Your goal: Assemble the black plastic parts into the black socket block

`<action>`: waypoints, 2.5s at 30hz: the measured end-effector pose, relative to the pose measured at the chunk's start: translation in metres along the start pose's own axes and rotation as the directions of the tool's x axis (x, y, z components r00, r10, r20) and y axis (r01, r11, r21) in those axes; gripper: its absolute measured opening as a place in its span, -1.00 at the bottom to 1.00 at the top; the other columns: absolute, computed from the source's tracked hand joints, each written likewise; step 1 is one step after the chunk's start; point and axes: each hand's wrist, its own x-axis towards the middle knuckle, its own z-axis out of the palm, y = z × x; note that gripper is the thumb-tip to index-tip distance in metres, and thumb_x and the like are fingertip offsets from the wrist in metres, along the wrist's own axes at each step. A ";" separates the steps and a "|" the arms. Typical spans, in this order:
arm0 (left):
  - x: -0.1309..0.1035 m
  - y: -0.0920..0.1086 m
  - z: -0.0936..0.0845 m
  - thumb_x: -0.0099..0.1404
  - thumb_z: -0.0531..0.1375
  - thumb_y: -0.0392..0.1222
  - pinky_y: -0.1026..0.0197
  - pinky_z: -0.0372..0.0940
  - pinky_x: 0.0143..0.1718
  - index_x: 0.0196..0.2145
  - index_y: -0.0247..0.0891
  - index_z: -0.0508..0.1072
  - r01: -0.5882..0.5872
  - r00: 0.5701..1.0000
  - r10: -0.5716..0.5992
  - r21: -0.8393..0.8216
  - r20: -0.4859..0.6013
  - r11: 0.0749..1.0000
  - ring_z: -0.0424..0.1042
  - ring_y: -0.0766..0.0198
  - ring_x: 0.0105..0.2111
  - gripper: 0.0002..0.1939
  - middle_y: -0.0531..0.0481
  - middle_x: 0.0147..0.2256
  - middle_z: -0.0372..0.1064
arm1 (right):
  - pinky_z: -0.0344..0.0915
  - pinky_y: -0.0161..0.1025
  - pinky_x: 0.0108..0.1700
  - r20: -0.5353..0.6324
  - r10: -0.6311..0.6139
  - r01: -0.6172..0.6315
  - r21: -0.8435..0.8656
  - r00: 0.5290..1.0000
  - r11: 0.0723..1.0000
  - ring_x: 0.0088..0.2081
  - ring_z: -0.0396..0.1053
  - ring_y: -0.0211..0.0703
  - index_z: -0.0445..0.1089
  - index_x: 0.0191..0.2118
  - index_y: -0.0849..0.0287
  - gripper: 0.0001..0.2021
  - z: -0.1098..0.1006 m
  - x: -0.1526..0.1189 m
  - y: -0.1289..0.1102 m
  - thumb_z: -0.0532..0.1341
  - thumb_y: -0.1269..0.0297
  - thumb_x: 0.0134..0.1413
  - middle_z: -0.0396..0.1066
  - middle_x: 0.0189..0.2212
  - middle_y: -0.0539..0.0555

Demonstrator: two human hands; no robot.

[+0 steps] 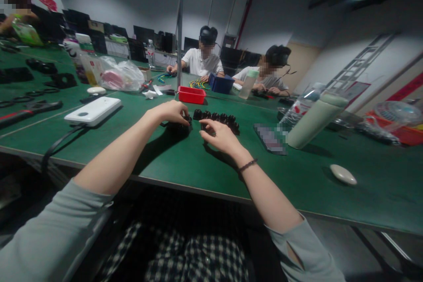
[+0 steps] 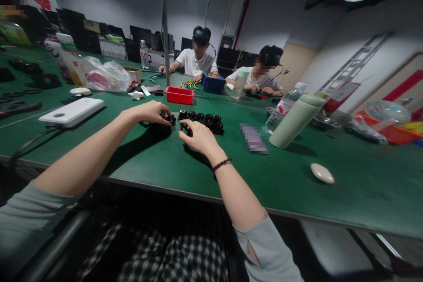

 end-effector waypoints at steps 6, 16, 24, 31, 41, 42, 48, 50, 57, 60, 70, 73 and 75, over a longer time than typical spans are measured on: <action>-0.001 0.005 -0.002 0.11 0.25 0.11 0.21 0.30 -0.24 -0.05 -0.20 0.53 -0.020 1.000 0.020 -0.020 0.015 1.000 0.48 0.11 -0.25 -0.50 -0.11 -0.19 0.53 | 0.34 -0.18 -0.08 -0.015 0.007 -0.006 0.026 1.000 1.000 -0.17 0.46 -0.10 0.36 0.11 0.11 -0.62 -0.001 -0.001 -0.001 0.17 0.22 0.18 0.51 -0.15 0.11; 0.000 0.002 0.000 0.11 0.24 0.07 0.21 0.30 -0.26 -0.05 -0.22 0.52 -0.048 0.999 0.047 -0.012 -0.011 0.999 0.47 0.10 -0.24 -0.51 -0.12 -0.20 0.53 | 0.36 -0.18 -0.10 -0.027 0.046 -0.044 0.072 0.999 0.996 -0.18 0.49 -0.09 0.37 0.04 0.12 -0.68 -0.002 -0.001 -0.004 0.19 0.22 0.17 0.53 -0.17 0.13; 0.001 0.002 0.001 0.12 0.21 0.05 0.23 0.29 -0.28 -0.05 -0.23 0.50 -0.072 0.997 0.072 -0.013 -0.004 0.997 0.47 0.14 -0.25 -0.52 -0.10 -0.18 0.52 | 0.37 -0.17 -0.09 -0.030 0.058 -0.055 0.088 0.998 0.995 -0.16 0.50 -0.09 0.34 0.05 0.15 -0.68 0.000 0.001 -0.001 0.18 0.21 0.20 0.53 -0.18 0.15; -0.001 0.003 -0.001 0.12 0.22 0.02 0.24 0.29 -0.27 -0.05 -0.23 0.51 -0.065 0.998 0.065 -0.018 -0.005 0.998 0.48 0.13 -0.23 -0.54 -0.11 -0.13 0.51 | 0.37 -0.16 -0.08 -0.033 0.075 -0.073 0.076 0.997 0.994 -0.17 0.50 -0.06 0.33 0.07 0.16 -0.67 -0.001 0.001 -0.003 0.16 0.21 0.22 0.53 -0.17 0.16; -0.002 0.004 -0.001 0.11 0.23 0.04 0.24 0.29 -0.27 -0.09 -0.23 0.51 -0.061 0.998 0.061 -0.061 0.003 0.996 0.48 0.15 -0.24 -0.55 -0.08 -0.16 0.52 | 0.35 -0.14 -0.08 -0.045 0.107 -0.103 0.080 0.993 0.991 -0.17 0.51 -0.03 0.32 0.07 0.21 -0.67 -0.002 0.001 -0.004 0.14 0.20 0.25 0.54 -0.20 0.19; -0.002 0.004 -0.001 0.10 0.23 0.04 0.24 0.29 -0.27 -0.09 -0.23 0.51 -0.062 0.998 0.063 -0.063 0.006 0.996 0.48 0.15 -0.24 -0.55 -0.08 -0.16 0.53 | 0.35 -0.14 -0.08 -0.046 0.109 -0.106 0.080 0.993 0.991 -0.17 0.51 -0.02 0.31 0.06 0.21 -0.67 -0.002 0.001 -0.004 0.14 0.20 0.25 0.54 -0.20 0.19; -0.001 0.003 0.000 0.09 0.25 0.05 0.24 0.29 -0.29 -0.12 -0.24 0.52 -0.078 0.997 0.079 -0.083 0.006 0.993 0.48 0.16 -0.25 -0.55 -0.08 -0.18 0.54 | 0.35 -0.13 -0.06 -0.042 0.108 -0.104 0.085 0.993 0.991 -0.15 0.51 -0.03 0.29 0.06 0.21 -0.68 -0.001 0.001 -0.003 0.13 0.21 0.26 0.55 -0.18 0.19; -0.001 0.002 0.000 0.08 0.26 0.08 0.25 0.28 -0.29 -0.12 -0.25 0.52 -0.080 0.997 0.080 -0.091 0.003 0.993 0.48 0.16 -0.25 -0.54 -0.08 -0.18 0.54 | 0.35 -0.13 -0.07 -0.040 0.105 -0.101 0.085 0.994 0.991 -0.14 0.51 -0.02 0.29 0.07 0.21 -0.68 0.000 0.001 -0.002 0.13 0.20 0.26 0.54 -0.16 0.20; 0.000 0.001 0.000 0.06 0.27 0.12 0.24 0.29 -0.28 -0.13 -0.25 0.51 -0.076 0.997 0.076 -0.110 -0.002 0.991 0.49 0.15 -0.24 -0.51 -0.09 -0.18 0.54 | 0.35 -0.13 -0.07 -0.028 0.113 -0.110 0.075 0.993 0.991 -0.13 0.50 -0.04 0.30 0.06 0.21 -0.68 0.000 0.000 -0.003 0.14 0.20 0.26 0.54 -0.15 0.20; 0.000 0.001 0.000 0.06 0.27 0.12 0.23 0.29 -0.27 -0.12 -0.25 0.51 -0.076 0.997 0.077 -0.112 0.005 0.991 0.48 0.15 -0.23 -0.50 -0.09 -0.17 0.53 | 0.36 -0.13 -0.07 -0.030 0.120 -0.117 0.068 0.992 0.991 -0.13 0.50 -0.04 0.30 0.06 0.21 -0.68 -0.001 0.001 -0.004 0.14 0.20 0.25 0.54 -0.15 0.20; -0.002 0.003 -0.004 0.08 0.29 0.11 0.24 0.29 -0.23 -0.07 -0.25 0.49 -0.044 0.998 0.048 -0.092 0.041 0.995 0.48 0.14 -0.21 -0.47 -0.11 -0.15 0.53 | 0.35 -0.16 -0.10 -0.038 0.031 -0.028 0.079 0.999 0.996 -0.17 0.49 -0.08 0.36 0.05 0.10 -0.71 -0.001 0.000 -0.001 0.11 0.21 0.27 0.53 -0.18 0.11; -0.002 0.003 -0.004 0.09 0.29 0.11 0.25 0.30 -0.24 -0.06 -0.24 0.49 -0.042 0.998 0.047 -0.095 0.042 0.995 0.49 0.15 -0.21 -0.48 -0.10 -0.16 0.53 | 0.34 -0.19 -0.09 -0.042 0.007 -0.004 0.071 0.999 0.997 -0.16 0.47 -0.11 0.41 -0.04 0.08 -0.77 -0.002 0.000 -0.001 0.10 0.23 0.27 0.53 -0.18 0.07; -0.002 0.003 -0.004 0.09 0.30 0.09 0.26 0.30 -0.24 -0.07 -0.23 0.49 -0.040 0.998 0.044 -0.093 0.043 0.995 0.49 0.16 -0.22 -0.50 -0.09 -0.16 0.54 | 0.33 -0.20 -0.11 -0.042 0.006 -0.003 0.063 0.999 0.998 -0.17 0.47 -0.11 0.42 -0.06 0.08 -0.78 -0.002 0.000 -0.001 0.10 0.24 0.27 0.53 -0.18 0.06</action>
